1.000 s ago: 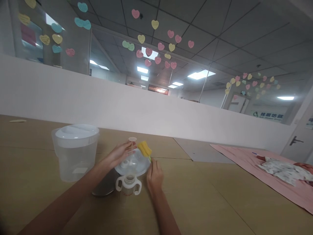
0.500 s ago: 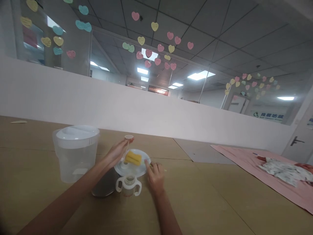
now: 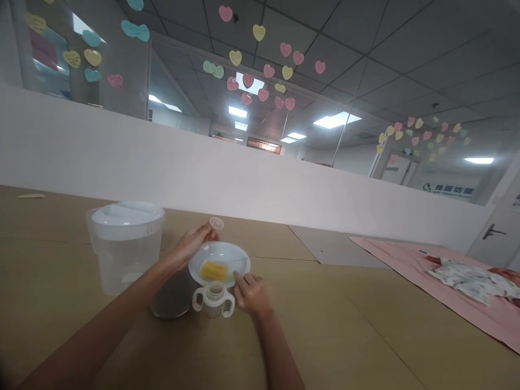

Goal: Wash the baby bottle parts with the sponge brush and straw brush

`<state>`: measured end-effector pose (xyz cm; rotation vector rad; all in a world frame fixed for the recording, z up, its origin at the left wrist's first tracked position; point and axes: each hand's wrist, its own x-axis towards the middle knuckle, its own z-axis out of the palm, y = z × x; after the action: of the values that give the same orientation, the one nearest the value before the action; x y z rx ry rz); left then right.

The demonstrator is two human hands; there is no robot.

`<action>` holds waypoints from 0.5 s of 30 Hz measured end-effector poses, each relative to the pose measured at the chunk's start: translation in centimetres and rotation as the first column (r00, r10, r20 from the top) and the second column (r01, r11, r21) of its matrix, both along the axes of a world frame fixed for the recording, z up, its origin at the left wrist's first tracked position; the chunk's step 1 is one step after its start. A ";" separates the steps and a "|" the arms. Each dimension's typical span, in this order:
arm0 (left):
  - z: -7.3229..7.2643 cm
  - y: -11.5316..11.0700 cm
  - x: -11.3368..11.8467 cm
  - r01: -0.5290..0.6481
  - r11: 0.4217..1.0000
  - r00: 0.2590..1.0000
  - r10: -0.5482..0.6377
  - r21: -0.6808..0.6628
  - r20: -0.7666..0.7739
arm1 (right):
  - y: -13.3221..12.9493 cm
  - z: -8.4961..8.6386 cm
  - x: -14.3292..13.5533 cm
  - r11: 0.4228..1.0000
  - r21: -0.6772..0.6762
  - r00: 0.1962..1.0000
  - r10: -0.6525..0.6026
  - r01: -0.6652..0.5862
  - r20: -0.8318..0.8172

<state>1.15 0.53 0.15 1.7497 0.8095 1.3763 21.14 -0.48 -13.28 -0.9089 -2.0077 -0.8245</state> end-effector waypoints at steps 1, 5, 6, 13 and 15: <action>0.3 0.1 -0.7 -0.053 0.995 0.989 0.065 0.090 -0.134 | 0.1 0.0 0.2 1.000 0.006 1.000 -0.014 0.014 0.000; 0.5 0.6 -3.1 -0.225 0.890 0.654 0.439 0.396 -0.616 | 0.4 0.0 1.0 0.997 0.031 0.992 -0.070 0.074 -0.102; 0.4 0.8 -3.5 -0.256 0.865 0.535 0.499 0.432 -0.682 | 0.5 0.0 1.3 0.995 0.035 0.989 -0.084 0.089 -0.120; -1.2 2.1 -4.7 -0.326 0.865 0.213 0.461 0.382 -0.862 | 0.7 -0.2 1.8 0.988 0.033 0.979 -0.146 0.152 -0.142; -2.0 2.4 -4.9 -0.326 0.886 0.194 0.405 0.331 -0.893 | 0.7 -0.2 1.7 0.985 0.026 0.976 -0.165 0.170 -0.141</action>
<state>-3.79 2.94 -1.83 2.5340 1.9751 0.3641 22.84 0.24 -13.51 -1.0948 -1.8079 -0.8641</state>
